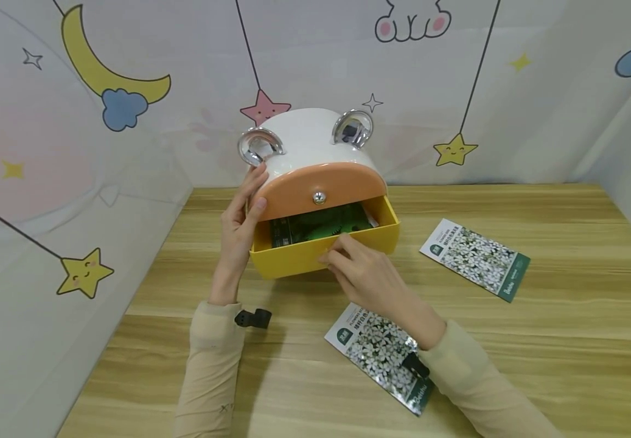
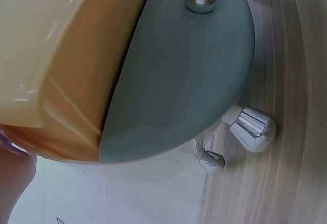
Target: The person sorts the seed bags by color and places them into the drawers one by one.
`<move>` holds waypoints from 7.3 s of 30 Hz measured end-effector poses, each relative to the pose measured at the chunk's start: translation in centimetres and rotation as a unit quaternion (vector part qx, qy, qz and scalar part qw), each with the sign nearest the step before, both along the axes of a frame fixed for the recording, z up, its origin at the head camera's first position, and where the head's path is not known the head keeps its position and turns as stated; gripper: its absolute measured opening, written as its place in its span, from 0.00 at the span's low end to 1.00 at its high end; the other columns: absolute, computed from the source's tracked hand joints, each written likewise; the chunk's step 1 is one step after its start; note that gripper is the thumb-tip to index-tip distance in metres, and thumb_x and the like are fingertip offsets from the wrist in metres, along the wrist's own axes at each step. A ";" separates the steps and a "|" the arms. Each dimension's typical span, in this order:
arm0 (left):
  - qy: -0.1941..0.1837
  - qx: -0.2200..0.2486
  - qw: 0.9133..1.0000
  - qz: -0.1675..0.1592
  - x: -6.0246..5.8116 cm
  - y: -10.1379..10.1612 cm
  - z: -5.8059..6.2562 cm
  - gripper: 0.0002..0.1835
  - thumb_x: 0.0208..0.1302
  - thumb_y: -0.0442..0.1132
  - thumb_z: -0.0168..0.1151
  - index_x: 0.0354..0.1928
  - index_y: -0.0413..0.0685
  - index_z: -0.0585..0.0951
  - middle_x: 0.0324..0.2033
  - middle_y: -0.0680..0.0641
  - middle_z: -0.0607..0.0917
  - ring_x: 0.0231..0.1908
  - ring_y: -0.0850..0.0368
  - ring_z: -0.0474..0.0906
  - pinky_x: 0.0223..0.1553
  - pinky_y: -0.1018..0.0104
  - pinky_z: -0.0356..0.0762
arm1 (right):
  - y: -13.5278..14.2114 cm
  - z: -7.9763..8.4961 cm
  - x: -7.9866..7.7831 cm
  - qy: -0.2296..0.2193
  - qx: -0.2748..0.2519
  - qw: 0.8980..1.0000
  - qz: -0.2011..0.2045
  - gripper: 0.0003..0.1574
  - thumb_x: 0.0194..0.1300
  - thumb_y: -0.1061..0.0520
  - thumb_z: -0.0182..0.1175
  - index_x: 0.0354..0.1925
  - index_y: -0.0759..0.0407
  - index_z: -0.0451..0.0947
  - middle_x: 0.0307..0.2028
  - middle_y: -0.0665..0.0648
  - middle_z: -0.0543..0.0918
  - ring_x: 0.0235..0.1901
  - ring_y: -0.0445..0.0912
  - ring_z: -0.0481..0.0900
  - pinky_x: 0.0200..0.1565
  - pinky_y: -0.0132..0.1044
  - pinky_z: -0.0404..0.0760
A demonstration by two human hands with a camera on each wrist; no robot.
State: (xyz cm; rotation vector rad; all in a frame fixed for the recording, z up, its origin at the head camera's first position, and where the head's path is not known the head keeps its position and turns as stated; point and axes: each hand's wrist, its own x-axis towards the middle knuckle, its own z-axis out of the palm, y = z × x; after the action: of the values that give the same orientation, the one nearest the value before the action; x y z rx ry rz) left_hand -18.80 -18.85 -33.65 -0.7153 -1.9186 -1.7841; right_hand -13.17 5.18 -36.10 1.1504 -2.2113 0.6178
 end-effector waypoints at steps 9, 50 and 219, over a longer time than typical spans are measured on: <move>-0.007 0.000 1.000 0.003 0.0 -0.1 -0.1 0.21 0.71 0.38 0.52 0.65 0.50 0.73 0.68 0.57 0.70 0.76 0.58 0.48 0.77 0.61 0.46 | 0.0 0.1 -0.4 -0.011 -0.001 1.000 -0.003 0.07 0.61 0.63 0.64 0.40 0.57 0.80 0.36 0.54 0.71 0.28 0.41 0.72 0.25 0.24 0.72; -0.010 0.009 1.000 0.008 0.1 0.2 0.1 0.20 0.71 0.41 0.53 0.63 0.50 0.74 0.68 0.57 0.71 0.75 0.58 0.50 0.76 0.62 0.47 | -0.7 -0.3 -2.8 -0.010 -0.044 0.999 -0.001 0.08 0.63 0.67 0.59 0.39 0.59 0.80 0.35 0.55 0.71 0.31 0.43 0.74 0.28 0.27 0.75; 0.064 0.009 0.998 0.023 -0.6 1.1 -0.9 0.27 0.62 0.35 0.64 0.63 0.37 0.71 0.68 0.51 0.71 0.75 0.54 0.51 0.75 0.57 0.51 | -0.8 -3.2 -2.6 -0.069 0.110 0.989 -0.071 0.11 0.64 0.62 0.59 0.46 0.58 0.81 0.42 0.54 0.78 0.37 0.47 0.76 0.35 0.35 0.78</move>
State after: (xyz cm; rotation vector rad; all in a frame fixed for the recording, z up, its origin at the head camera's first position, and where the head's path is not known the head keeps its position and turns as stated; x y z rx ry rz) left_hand -19.36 -17.71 -34.54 -0.7539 -1.8178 -1.6845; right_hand -15.79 4.42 -39.31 1.0704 -2.5057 0.4111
